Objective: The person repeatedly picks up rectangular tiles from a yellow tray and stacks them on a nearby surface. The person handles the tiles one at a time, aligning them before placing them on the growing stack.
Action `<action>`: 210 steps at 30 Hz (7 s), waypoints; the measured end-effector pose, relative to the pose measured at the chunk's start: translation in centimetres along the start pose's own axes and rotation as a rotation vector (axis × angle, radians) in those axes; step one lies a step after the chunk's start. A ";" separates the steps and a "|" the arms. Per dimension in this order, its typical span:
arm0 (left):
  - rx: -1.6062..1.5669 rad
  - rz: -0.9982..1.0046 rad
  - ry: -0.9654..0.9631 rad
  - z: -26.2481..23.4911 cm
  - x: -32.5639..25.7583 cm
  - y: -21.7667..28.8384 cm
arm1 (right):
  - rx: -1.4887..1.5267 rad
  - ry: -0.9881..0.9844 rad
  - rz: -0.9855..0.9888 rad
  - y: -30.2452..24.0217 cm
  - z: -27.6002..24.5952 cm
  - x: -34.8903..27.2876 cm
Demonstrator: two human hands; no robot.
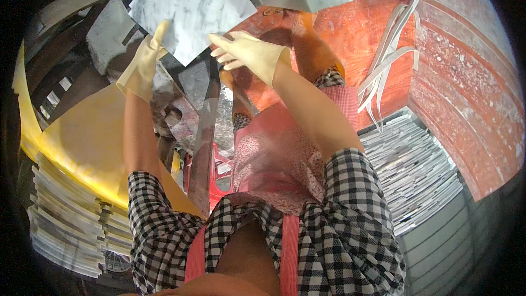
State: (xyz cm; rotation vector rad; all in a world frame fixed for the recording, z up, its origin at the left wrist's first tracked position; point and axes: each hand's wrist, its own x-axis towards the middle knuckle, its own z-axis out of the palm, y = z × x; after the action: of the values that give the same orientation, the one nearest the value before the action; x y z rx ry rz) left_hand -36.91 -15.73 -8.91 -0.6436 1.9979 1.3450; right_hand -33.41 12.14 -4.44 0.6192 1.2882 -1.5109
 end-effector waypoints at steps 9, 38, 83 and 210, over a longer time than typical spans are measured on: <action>-0.468 -0.153 0.205 -0.5 4.7 3.9 | 0.712 0.044 -0.067 -0.7 1.7 5.8; 0.542 0.431 -0.020 3.4 10.8 18.1 | 0.393 0.176 0.055 -2.8 -4.2 1.9; -0.300 -0.090 0.353 14.0 -3.4 -1.6 | 0.160 0.210 0.047 -1.1 -0.8 4.0; -0.651 0.436 -0.023 35.6 -27.4 -1.4 | -0.147 0.966 0.023 56.2 -29.8 -32.7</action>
State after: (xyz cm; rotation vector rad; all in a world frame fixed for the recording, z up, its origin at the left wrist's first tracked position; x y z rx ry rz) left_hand -9.07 18.28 0.61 -0.4682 1.7225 2.2951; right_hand 22.70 56.30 -8.14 1.3454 2.0644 -1.0774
